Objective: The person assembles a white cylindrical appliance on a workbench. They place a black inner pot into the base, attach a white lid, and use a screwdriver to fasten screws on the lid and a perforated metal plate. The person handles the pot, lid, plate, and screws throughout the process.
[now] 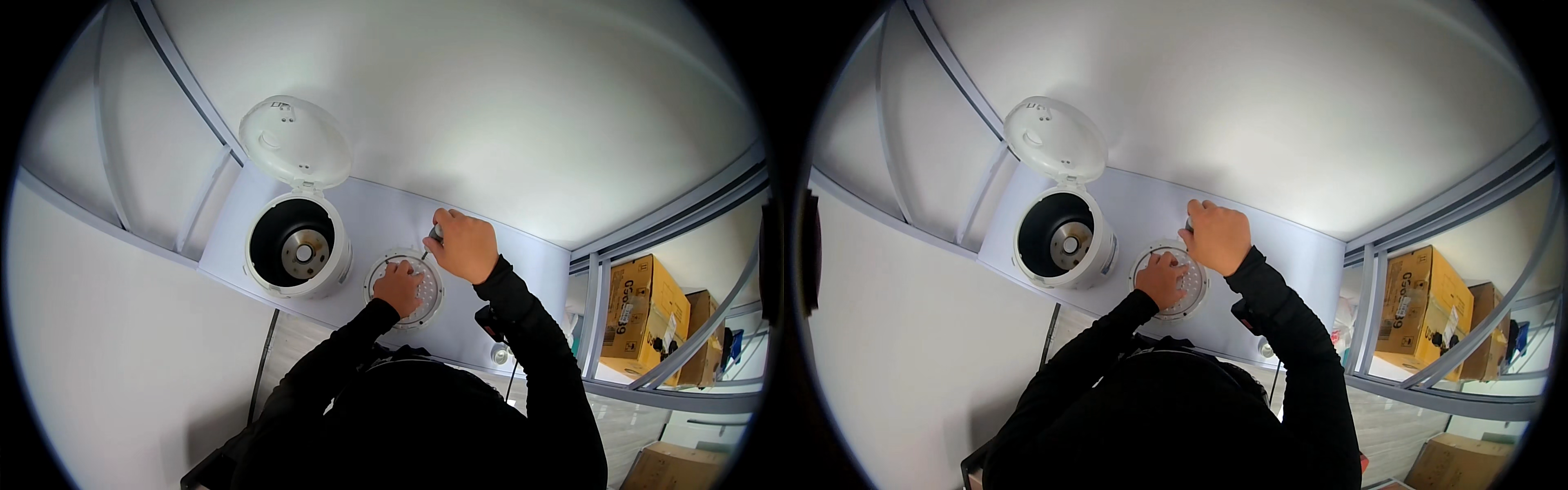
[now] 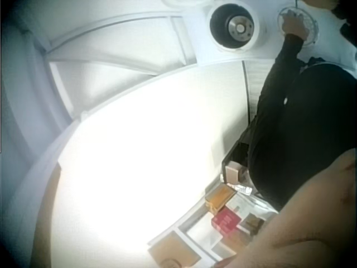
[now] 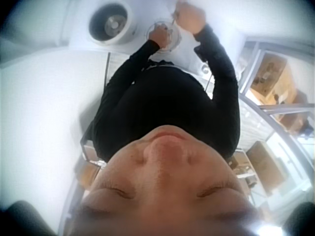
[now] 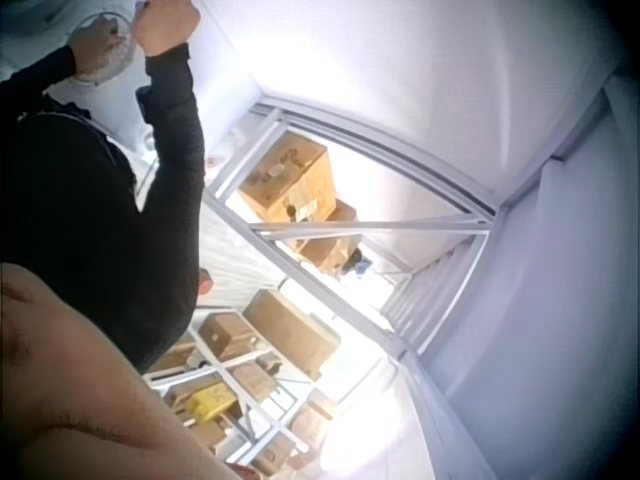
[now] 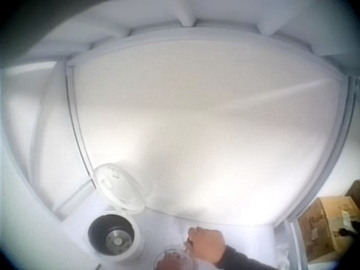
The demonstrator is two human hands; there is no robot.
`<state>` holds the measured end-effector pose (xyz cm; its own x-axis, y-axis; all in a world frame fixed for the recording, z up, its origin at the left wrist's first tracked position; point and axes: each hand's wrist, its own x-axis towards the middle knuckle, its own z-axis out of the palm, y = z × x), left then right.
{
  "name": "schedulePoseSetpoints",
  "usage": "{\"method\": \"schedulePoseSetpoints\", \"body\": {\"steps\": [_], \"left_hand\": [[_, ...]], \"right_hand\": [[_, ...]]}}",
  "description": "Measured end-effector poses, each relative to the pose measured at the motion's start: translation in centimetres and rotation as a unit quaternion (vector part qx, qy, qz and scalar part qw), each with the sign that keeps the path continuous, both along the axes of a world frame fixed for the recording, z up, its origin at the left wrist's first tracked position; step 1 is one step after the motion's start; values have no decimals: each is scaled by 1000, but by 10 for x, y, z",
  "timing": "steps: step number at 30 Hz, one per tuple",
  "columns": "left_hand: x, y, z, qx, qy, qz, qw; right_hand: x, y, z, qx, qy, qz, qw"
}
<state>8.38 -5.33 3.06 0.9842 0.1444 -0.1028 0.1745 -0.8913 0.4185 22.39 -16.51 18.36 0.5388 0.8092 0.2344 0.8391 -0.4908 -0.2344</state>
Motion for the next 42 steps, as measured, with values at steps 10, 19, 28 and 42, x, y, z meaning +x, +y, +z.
{"method": "schedulePoseSetpoints", "body": {"steps": [10, 19, 28, 42], "left_hand": [[0, 1, -4, -4, -4, -3, 1000], [-3, 1, -6, -19, -27, -2, 999], [0, 9, -15, -71, -63, 36, 995], [12, 45, -29, 12, -88, 158, 983]], "right_hand": [[-7, 6, -11, 22, -52, -70, 996], [-10, 4, -6, 30, 12, -54, 998], [-8, 3, 3, 159, 77, -65, 982], [-7, -28, 2, 248, 174, -93, 949]]}}
